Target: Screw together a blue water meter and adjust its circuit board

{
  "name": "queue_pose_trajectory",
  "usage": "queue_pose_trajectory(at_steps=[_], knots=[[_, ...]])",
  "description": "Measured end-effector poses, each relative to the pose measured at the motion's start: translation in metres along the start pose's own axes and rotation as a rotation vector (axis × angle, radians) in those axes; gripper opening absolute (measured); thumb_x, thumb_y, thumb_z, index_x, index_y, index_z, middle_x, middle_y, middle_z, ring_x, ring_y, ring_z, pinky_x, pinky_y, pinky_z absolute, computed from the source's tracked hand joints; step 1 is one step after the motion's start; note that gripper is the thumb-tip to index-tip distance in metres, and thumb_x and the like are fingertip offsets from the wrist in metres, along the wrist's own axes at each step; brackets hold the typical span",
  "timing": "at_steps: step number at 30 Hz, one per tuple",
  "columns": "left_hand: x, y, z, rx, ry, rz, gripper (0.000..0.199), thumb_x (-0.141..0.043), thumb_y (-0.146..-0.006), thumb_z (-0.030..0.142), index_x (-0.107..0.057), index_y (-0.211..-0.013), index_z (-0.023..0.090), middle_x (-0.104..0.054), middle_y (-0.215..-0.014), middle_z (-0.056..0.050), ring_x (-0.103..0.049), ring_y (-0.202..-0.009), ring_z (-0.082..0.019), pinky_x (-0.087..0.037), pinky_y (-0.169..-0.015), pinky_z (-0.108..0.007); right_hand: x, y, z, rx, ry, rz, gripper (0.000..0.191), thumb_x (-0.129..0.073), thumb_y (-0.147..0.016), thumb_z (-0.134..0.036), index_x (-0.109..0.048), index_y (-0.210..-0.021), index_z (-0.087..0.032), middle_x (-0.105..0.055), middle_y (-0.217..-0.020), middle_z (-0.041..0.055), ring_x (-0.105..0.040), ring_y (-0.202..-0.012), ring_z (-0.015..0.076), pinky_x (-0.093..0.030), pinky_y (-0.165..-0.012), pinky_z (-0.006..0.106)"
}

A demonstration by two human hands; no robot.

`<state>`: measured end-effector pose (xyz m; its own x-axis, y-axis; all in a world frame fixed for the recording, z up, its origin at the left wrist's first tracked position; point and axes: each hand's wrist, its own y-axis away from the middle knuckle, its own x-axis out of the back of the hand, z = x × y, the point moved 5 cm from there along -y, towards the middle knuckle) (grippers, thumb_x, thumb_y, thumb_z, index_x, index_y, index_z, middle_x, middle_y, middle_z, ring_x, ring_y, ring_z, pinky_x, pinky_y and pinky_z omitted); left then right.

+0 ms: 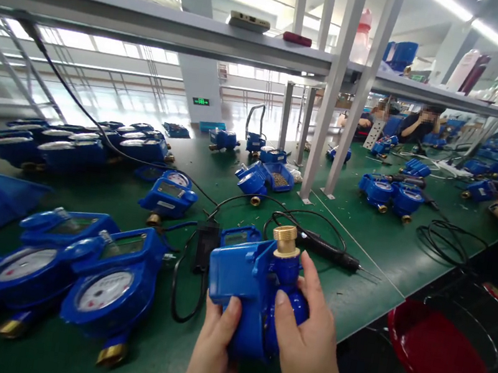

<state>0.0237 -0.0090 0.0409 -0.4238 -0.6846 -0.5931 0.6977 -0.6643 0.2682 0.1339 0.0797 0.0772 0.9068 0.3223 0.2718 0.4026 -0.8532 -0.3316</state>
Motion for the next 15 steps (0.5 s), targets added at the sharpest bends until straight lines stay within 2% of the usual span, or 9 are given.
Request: queue_pose_trajectory(at_steps=[2,5,8,12,15], knots=[[0.003,-0.002,-0.001,0.023,0.018,-0.018,0.068,-0.079,-0.075,0.04,-0.048,-0.134,0.03,-0.07,-0.115,-0.003,-0.062,-0.112,-0.028,-0.051,-0.097,-0.036,-0.001,0.003,-0.011,0.155,0.12,0.029,0.056,-0.046,-0.094,-0.03,-0.024,-0.146,-0.034,-0.055,-0.126,0.0069,-0.058,-0.105,0.024,-0.052,-0.088,0.049],[0.006,-0.007,-0.003,0.056,0.056,-0.059,0.058,-0.075,-0.078,0.042,-0.053,-0.131,0.027,-0.069,-0.117,-0.006,-0.06,-0.115,-0.029,-0.049,-0.1,-0.039,-0.005,0.004,-0.028,0.396,0.276,0.073,0.058,-0.046,-0.093,-0.025,-0.024,-0.147,-0.024,-0.059,-0.117,0.0114,-0.059,-0.095,0.0244,-0.054,-0.078,0.045],[0.012,-0.014,-0.009,0.098,0.097,-0.073,0.051,-0.07,-0.083,0.04,-0.055,-0.13,0.027,-0.068,-0.12,-0.006,-0.059,-0.118,-0.028,-0.047,-0.103,-0.038,-0.018,0.007,-0.037,0.543,0.497,0.057,0.06,-0.049,-0.091,-0.024,-0.028,-0.146,-0.018,-0.06,-0.112,0.0148,-0.057,-0.097,0.0298,-0.053,-0.078,0.051],[0.029,-0.023,-0.016,0.159,0.065,-0.003,0.058,-0.072,-0.082,0.035,-0.048,-0.135,0.037,-0.065,-0.127,0.0,-0.061,-0.116,-0.024,-0.047,-0.102,-0.035,-0.04,0.021,-0.031,0.505,0.659,0.075,0.061,-0.048,-0.086,-0.028,-0.033,-0.144,-0.016,-0.057,-0.112,0.0201,-0.055,-0.098,0.0375,-0.051,-0.076,0.058],[0.042,-0.028,-0.023,0.28,-0.051,0.073,0.051,-0.072,-0.082,0.034,-0.055,-0.129,0.034,-0.067,-0.123,-0.002,-0.061,-0.115,-0.027,-0.047,-0.101,-0.04,-0.052,0.03,-0.02,0.431,0.722,0.038,0.065,-0.057,-0.078,-0.035,-0.042,-0.14,-0.022,-0.054,-0.116,0.0209,-0.054,-0.098,0.0415,-0.051,-0.074,0.058]])
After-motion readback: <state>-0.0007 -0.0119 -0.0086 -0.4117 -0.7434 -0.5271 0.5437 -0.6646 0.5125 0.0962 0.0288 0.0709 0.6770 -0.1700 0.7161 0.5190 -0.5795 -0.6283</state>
